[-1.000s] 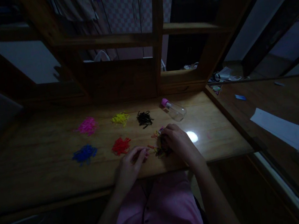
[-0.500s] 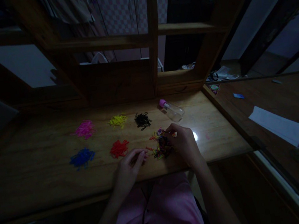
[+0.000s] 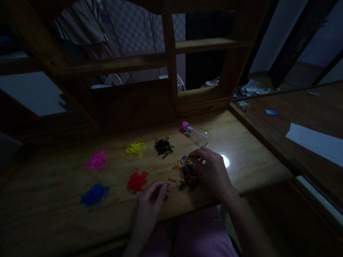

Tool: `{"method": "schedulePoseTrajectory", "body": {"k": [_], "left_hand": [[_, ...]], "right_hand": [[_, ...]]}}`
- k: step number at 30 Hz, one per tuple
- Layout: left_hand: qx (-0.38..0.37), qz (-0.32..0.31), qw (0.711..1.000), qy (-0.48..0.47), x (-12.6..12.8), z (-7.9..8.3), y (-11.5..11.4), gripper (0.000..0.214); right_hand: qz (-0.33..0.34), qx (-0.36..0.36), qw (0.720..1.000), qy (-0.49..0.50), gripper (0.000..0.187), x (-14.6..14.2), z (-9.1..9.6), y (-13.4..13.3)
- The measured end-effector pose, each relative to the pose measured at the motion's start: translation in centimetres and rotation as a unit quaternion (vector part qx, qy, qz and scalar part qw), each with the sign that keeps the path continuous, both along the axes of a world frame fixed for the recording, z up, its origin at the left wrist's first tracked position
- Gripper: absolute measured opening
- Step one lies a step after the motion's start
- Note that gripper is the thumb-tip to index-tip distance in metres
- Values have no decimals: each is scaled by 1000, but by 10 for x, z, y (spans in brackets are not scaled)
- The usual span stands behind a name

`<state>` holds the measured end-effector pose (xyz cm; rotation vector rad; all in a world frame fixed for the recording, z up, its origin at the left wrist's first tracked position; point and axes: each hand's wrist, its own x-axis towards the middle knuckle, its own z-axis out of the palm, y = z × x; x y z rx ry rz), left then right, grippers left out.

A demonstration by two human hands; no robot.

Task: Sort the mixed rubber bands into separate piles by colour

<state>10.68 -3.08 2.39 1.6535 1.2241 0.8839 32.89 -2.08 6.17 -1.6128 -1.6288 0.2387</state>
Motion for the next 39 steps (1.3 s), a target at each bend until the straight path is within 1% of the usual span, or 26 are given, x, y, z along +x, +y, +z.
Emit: {"method": "schedulePoseTrajectory", "body": {"k": [6,10,15,19,25,30,34,39], "left_hand": [[-7,-1,1000,-6,0,-1,-1,22],[22,-4,1000,17,1,-1,0,21],[65,-6,997,44,5,0,0,19],[78,-12,996,47,6,-2,0,20],[91,6,994,65,6,-4,0,22],[97,5,994,50,6,-3,0,25],[101,11,994,30,7,-4,0,25],[118,12,992,35,8,-8,1,25]], "right_hand": [[-22,10,1000,-8,0,2,-1,-1],[-38,3,999,-12,5,3,-5,-2],[-38,-19,999,0,9,4,-7,-6],[0,-21,999,27,19,6,-10,-10],[40,-28,996,80,31,4,-16,-13],[74,7,993,92,25,2,-17,-15],[94,19,991,95,27,3,-18,-19],[113,32,990,77,30,6,-22,-24]]}}
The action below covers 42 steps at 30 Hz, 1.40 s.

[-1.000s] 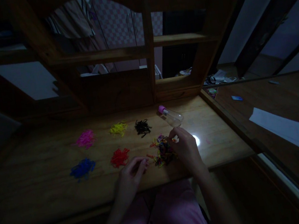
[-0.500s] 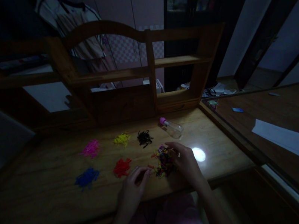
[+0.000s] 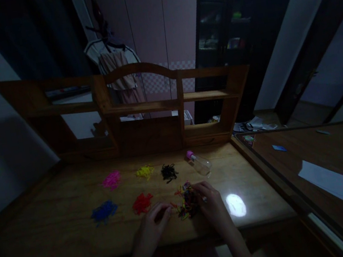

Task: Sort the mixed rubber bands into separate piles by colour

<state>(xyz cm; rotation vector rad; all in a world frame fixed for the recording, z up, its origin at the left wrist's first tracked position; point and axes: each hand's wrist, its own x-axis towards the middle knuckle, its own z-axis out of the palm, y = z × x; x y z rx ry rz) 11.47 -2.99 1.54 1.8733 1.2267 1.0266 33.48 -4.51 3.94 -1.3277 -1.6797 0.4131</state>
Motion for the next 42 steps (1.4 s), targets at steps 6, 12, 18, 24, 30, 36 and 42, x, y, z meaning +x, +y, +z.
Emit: {"method": "schedulePoseTrajectory", "body": {"k": [6,12,18,24,30,36,42], "left_hand": [[-1,-21,999,33,6,-4,1,16],[-7,-34,998,59,18,0,-1,14],[-5,-35,994,102,24,0,2,9],[-79,-18,994,76,17,1,4,16],[-176,-12,984,-24,14,5,4,25],[-187,-10,980,-61,13,3,6,26],[-140,-8,990,7,13,2,4,18]], "right_hand": [[-41,9,999,-11,23,8,-3,-5],[-52,-18,996,-64,18,7,-5,-3],[-51,-70,992,-92,16,2,-11,7],[-83,-90,988,-90,15,1,-8,11],[-114,-97,988,-28,8,0,9,4],[-108,-92,990,3,10,9,19,-14],[-23,-138,989,-37,19,17,12,-33]]}}
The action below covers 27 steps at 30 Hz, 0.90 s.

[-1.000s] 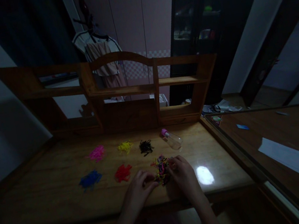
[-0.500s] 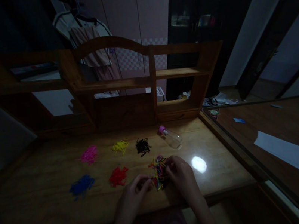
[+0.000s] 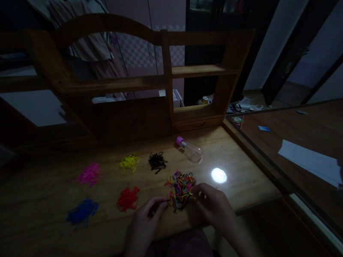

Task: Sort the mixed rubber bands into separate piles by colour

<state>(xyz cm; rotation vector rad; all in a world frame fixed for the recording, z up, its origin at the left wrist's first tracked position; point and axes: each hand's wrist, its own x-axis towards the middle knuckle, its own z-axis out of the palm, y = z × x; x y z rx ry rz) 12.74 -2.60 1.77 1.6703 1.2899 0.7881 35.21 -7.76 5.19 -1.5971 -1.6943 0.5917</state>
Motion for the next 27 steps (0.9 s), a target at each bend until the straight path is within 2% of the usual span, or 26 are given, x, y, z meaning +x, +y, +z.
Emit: {"method": "schedulePoseTrajectory", "body": {"k": [3,6,11,17,22,27], "left_hand": [[31,-23,999,17,0,1,0,17],[55,-41,997,22,0,2,0,18],[58,-53,997,12,0,2,0,15],[92,-97,990,52,6,-2,-1,6],[131,-81,982,108,15,-2,-3,5],[152,-80,978,122,17,-1,-5,7]], "right_hand": [[-1,-9,1000,-27,19,-1,1,-2],[25,-21,998,-53,21,-5,1,-2],[52,-46,994,-81,26,-14,-9,0],[34,-50,991,-116,11,-16,-17,7],[36,-37,985,-167,7,-19,-17,9],[27,-2,990,-141,7,-16,-15,4]]}}
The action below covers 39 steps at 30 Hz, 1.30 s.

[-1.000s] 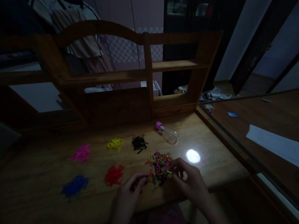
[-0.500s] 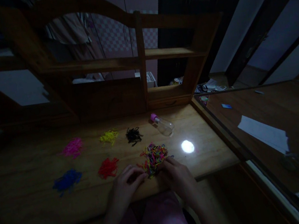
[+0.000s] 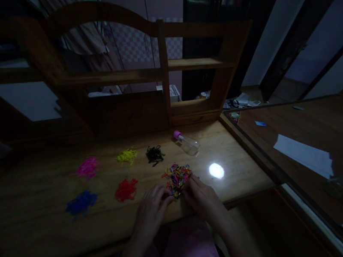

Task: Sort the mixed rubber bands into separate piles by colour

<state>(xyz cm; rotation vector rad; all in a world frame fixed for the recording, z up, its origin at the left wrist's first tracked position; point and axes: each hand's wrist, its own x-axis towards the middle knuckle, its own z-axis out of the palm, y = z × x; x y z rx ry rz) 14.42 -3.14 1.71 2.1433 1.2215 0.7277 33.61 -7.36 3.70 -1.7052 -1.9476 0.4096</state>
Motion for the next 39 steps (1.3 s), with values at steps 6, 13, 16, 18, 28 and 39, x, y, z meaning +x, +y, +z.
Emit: {"method": "schedulePoseTrajectory", "body": {"k": [6,13,16,18,28,39], "left_hand": [[-69,37,995,-65,-6,2,-1,14],[-164,92,965,-185,-11,-4,2,21],[-157,102,961,-203,-12,-3,3,24],[-153,99,961,-208,-12,-2,3,25],[-132,95,963,-213,-15,-5,5,25],[-139,97,963,-211,-17,-2,3,23]], "right_hand": [[-29,-3,999,29,6,8,5,-11],[-13,-16,1000,10,19,-7,4,-11],[17,-19,1000,-12,24,-10,8,-8],[45,-27,998,-46,26,-12,12,-5],[77,-64,974,-205,27,-22,25,16],[30,-34,999,-26,15,4,29,17]]}}
